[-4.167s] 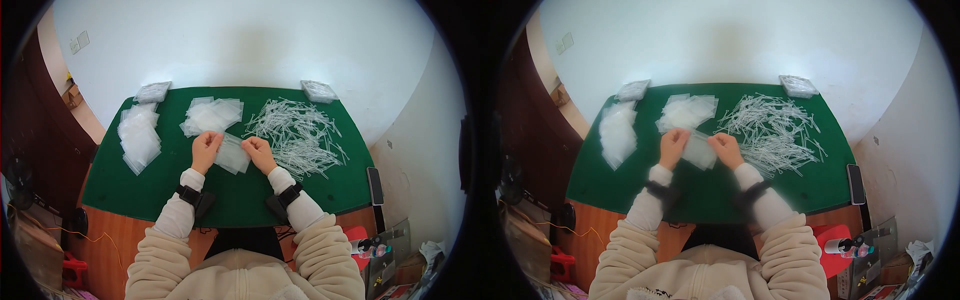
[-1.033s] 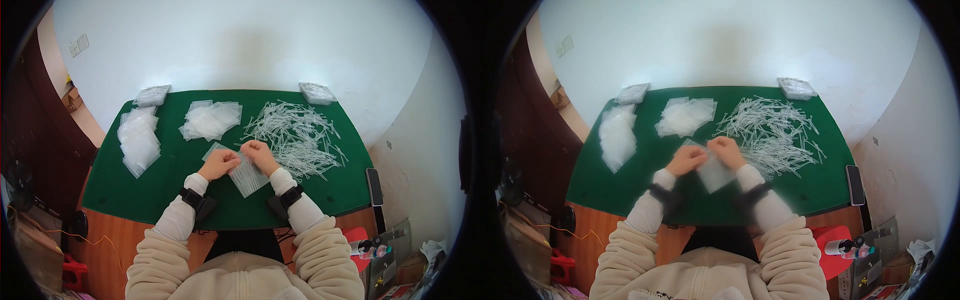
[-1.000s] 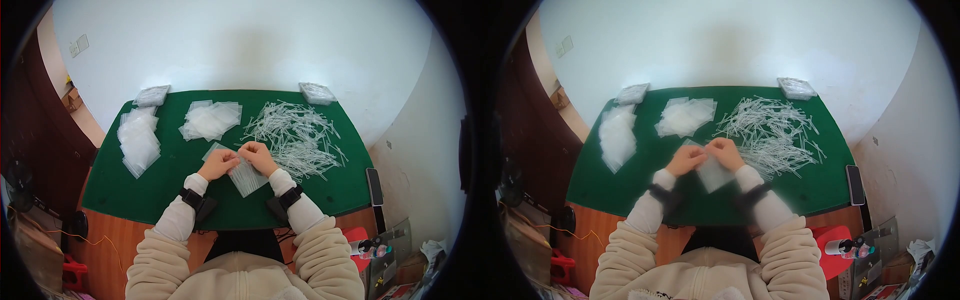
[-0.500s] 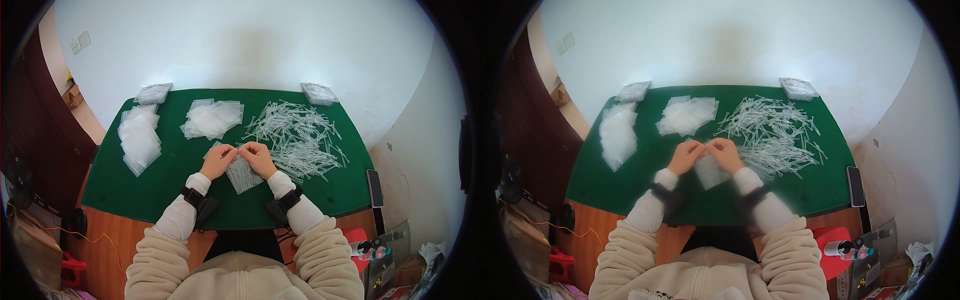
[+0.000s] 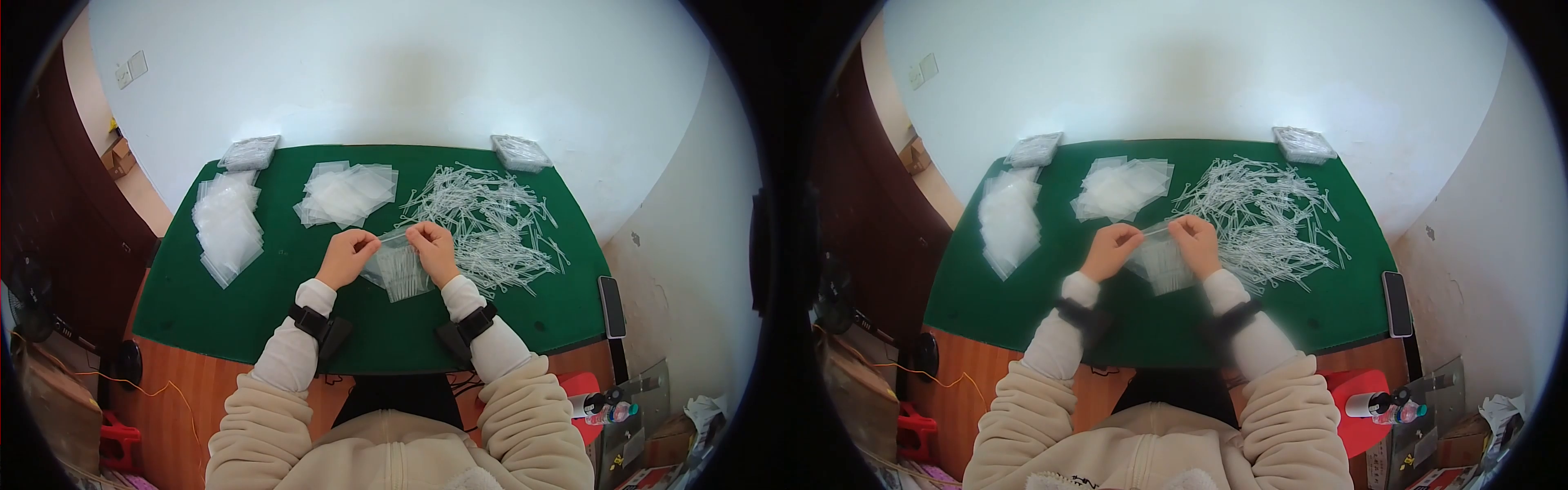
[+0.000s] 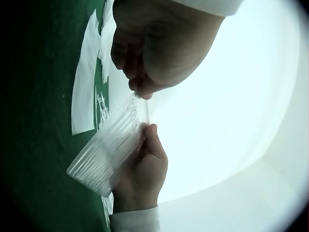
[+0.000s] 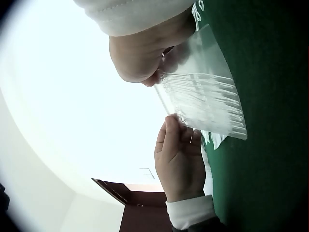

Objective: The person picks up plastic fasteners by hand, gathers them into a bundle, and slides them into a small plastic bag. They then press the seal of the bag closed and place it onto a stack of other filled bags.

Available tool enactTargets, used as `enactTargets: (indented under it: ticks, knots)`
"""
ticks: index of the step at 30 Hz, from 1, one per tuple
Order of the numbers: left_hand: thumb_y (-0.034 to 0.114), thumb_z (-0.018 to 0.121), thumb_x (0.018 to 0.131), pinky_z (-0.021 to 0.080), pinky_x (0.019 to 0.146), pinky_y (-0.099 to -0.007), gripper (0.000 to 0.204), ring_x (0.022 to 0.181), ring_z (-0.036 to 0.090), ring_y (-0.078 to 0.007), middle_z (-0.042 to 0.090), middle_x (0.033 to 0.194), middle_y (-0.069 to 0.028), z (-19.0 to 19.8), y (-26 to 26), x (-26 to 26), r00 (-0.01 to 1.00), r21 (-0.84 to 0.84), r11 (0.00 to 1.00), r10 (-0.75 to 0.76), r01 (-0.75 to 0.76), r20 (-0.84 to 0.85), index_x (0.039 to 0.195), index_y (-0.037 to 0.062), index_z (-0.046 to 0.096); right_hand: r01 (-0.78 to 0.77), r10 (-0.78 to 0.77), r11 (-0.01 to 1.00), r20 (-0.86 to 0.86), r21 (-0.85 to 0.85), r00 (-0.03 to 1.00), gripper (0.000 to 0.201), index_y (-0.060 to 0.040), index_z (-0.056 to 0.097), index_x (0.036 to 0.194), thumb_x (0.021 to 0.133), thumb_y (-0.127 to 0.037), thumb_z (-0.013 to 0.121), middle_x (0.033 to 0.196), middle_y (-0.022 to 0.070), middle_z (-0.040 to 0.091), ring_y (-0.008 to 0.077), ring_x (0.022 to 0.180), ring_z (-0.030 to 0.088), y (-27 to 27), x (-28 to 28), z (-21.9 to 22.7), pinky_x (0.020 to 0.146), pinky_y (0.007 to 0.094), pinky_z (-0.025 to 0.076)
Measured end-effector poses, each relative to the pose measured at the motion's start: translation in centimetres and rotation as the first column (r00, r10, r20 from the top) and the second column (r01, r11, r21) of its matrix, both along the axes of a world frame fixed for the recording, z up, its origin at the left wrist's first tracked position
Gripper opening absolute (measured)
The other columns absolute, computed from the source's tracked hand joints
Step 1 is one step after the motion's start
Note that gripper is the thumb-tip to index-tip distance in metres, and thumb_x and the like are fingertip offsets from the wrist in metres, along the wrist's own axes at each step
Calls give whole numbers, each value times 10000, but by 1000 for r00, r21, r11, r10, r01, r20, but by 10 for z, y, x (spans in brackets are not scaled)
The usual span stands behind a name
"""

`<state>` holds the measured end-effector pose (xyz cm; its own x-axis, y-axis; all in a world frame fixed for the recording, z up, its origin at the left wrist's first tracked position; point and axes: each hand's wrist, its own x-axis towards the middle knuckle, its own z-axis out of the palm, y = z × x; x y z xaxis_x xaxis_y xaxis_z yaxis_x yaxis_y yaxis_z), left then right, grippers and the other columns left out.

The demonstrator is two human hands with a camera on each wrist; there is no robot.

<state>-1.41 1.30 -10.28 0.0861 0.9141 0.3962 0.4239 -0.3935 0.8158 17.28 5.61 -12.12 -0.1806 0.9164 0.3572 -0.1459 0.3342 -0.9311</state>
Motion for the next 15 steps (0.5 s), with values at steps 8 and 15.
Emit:
enactTargets:
  ticks: [8,15]
  knots:
    - [101,621,773,417,563,-245,111,606,526,-135,581,707,-73,-7,1,3,989,103,994,41,-26,-145,803,-6,620,83,-439,726,367,683,820,29,-32,597,762,753,-59,591,707,38,568,187,693,531,-8,-3,10,638,304,419]
    - [82,635,738,424,552,-271,83,605,542,-193,570,712,-86,-5,-2,9,960,224,974,32,33,-277,805,32,634,-132,-387,677,503,724,773,37,-52,581,733,707,-68,602,727,68,560,264,753,526,-15,-7,15,695,359,413]
